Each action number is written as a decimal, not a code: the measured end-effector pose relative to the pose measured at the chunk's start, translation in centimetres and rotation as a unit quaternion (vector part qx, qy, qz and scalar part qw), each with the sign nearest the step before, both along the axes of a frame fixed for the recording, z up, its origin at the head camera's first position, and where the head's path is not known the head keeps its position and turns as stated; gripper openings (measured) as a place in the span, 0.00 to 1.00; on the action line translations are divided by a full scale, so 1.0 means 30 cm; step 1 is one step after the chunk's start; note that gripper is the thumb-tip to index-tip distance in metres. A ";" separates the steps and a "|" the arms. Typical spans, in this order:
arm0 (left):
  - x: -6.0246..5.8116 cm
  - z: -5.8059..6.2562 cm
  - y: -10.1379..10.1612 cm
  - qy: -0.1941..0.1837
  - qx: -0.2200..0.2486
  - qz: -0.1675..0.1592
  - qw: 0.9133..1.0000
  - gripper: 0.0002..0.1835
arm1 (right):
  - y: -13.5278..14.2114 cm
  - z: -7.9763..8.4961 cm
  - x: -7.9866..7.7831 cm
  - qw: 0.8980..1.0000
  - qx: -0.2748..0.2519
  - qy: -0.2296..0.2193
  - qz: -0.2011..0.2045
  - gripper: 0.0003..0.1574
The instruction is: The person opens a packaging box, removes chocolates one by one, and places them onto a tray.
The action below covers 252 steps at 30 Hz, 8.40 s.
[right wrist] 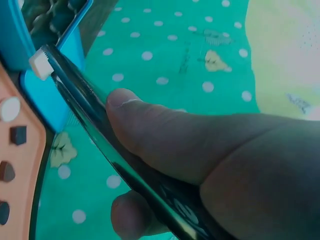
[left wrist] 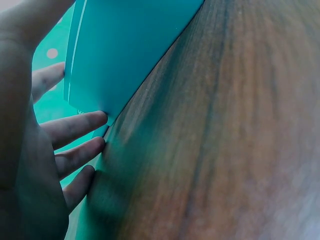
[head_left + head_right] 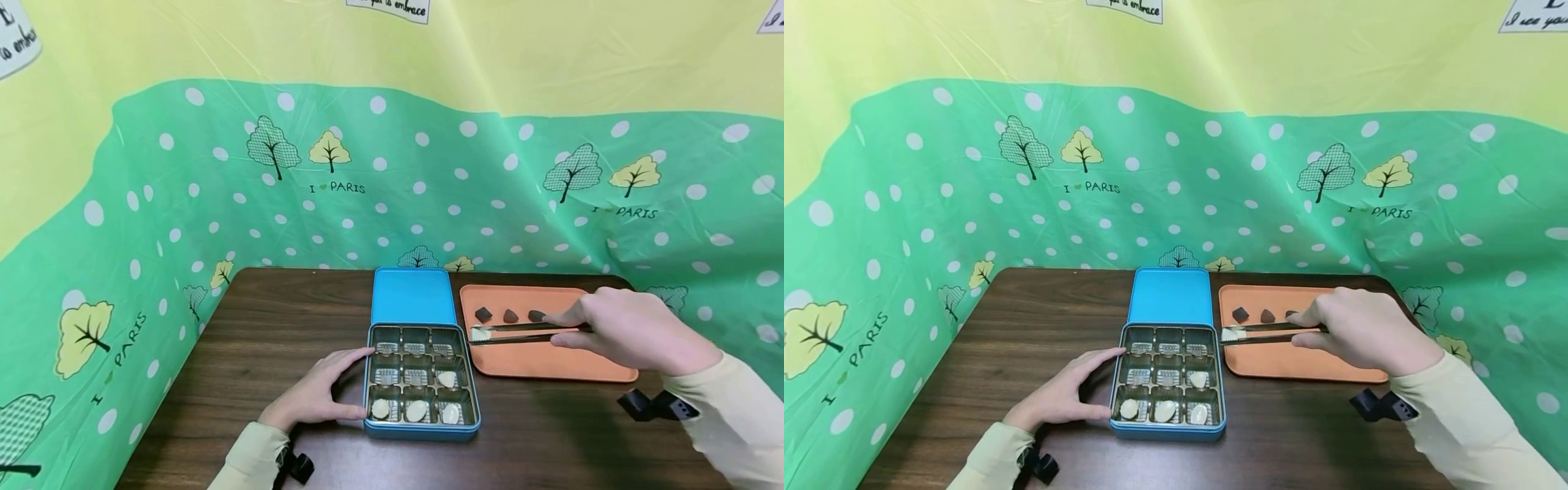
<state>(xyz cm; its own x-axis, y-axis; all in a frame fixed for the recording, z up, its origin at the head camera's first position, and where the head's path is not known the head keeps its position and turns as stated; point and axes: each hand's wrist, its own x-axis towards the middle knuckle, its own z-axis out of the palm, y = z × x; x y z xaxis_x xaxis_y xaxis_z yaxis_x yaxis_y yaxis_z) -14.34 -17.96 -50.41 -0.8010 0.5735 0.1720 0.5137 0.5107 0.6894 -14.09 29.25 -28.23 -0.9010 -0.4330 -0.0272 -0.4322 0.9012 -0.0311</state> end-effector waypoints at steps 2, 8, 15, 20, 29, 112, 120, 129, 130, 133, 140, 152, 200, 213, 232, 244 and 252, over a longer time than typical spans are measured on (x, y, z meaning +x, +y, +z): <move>0.001 0.001 0.000 -0.001 -0.001 0.001 1.000 0.53 | 0.020 -0.005 -0.011 1.000 0.001 -0.013 -0.008 0.22; 0.005 -0.001 0.001 -0.003 -0.001 0.001 1.000 0.53 | 0.068 -0.027 -0.047 0.998 0.004 -0.052 -0.017 0.23; 0.005 0.001 0.000 -0.002 -0.002 0.002 1.000 0.53 | 0.130 -0.055 -0.083 0.997 0.014 -0.066 -0.028 0.17; 0.002 0.004 -0.001 0.001 -0.001 0.003 1.000 0.53 | 0.168 -0.076 -0.110 0.996 0.012 -0.080 -0.040 0.18; -0.001 0.003 -0.001 0.002 -0.004 0.002 1.000 0.53 | 0.195 -0.111 -0.144 0.996 0.012 -0.087 -0.036 0.21; -0.001 0.005 -0.001 -0.006 0.001 -0.001 1.000 0.53 | -0.155 -0.074 0.009 0.991 0.023 -0.005 0.130 0.09; -0.001 0.004 -0.002 -0.016 -0.004 0.004 1.000 0.53 | -0.189 -0.090 0.007 0.988 0.037 -0.003 0.148 0.06; -0.003 0.006 -0.001 -0.017 -0.003 0.003 1.000 0.53 | -0.217 -0.106 0.024 0.985 0.051 0.070 0.146 0.10; -0.003 0.005 0.000 -0.017 -0.003 0.002 1.000 0.53 | -0.220 -0.108 0.026 0.985 0.053 0.075 0.148 0.10; -0.001 0.006 -0.001 -0.015 -0.003 0.001 1.000 0.53 | -0.229 -0.113 0.031 0.984 0.062 0.085 0.146 0.12; -0.003 0.002 -0.002 -0.006 -0.001 -0.002 1.000 0.53 | -0.244 -0.114 0.041 0.980 0.079 0.112 0.147 0.15; -0.006 0.004 -0.003 -0.012 -0.002 0.001 1.000 0.53 | -0.256 -0.118 0.045 0.976 0.085 0.132 0.149 0.19; 0.004 -0.002 -0.003 -0.006 0.002 0.000 1.000 0.53 | -0.198 -0.096 0.078 0.977 0.047 0.137 0.157 0.11; 0.004 -0.003 -0.002 -0.001 -0.001 0.001 1.000 0.53 | -0.184 -0.035 0.096 0.985 0.057 0.107 0.121 0.09; 0.000 0.001 -0.001 -0.002 0.001 -0.002 1.000 0.52 | -0.055 0.013 0.079 0.994 0.048 0.085 0.054 0.10; -0.005 0.001 0.000 0.006 -0.002 -0.001 1.000 0.53 | 0.071 0.003 0.015 0.999 0.045 0.020 -0.009 0.20; -0.001 0.007 -0.003 -0.001 -0.001 0.002 1.000 0.53 | 0.161 -0.028 -0.032 0.997 0.050 -0.040 -0.053 0.19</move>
<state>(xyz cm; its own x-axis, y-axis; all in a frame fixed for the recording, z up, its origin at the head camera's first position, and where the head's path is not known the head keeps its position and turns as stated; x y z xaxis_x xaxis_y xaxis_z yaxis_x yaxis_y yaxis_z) -14.38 -18.06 -50.21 -0.8030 0.5711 0.1703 0.5112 0.5132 0.6894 -15.06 34.08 -29.09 -0.9349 -0.3263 -0.1393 -0.3334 0.9423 0.0300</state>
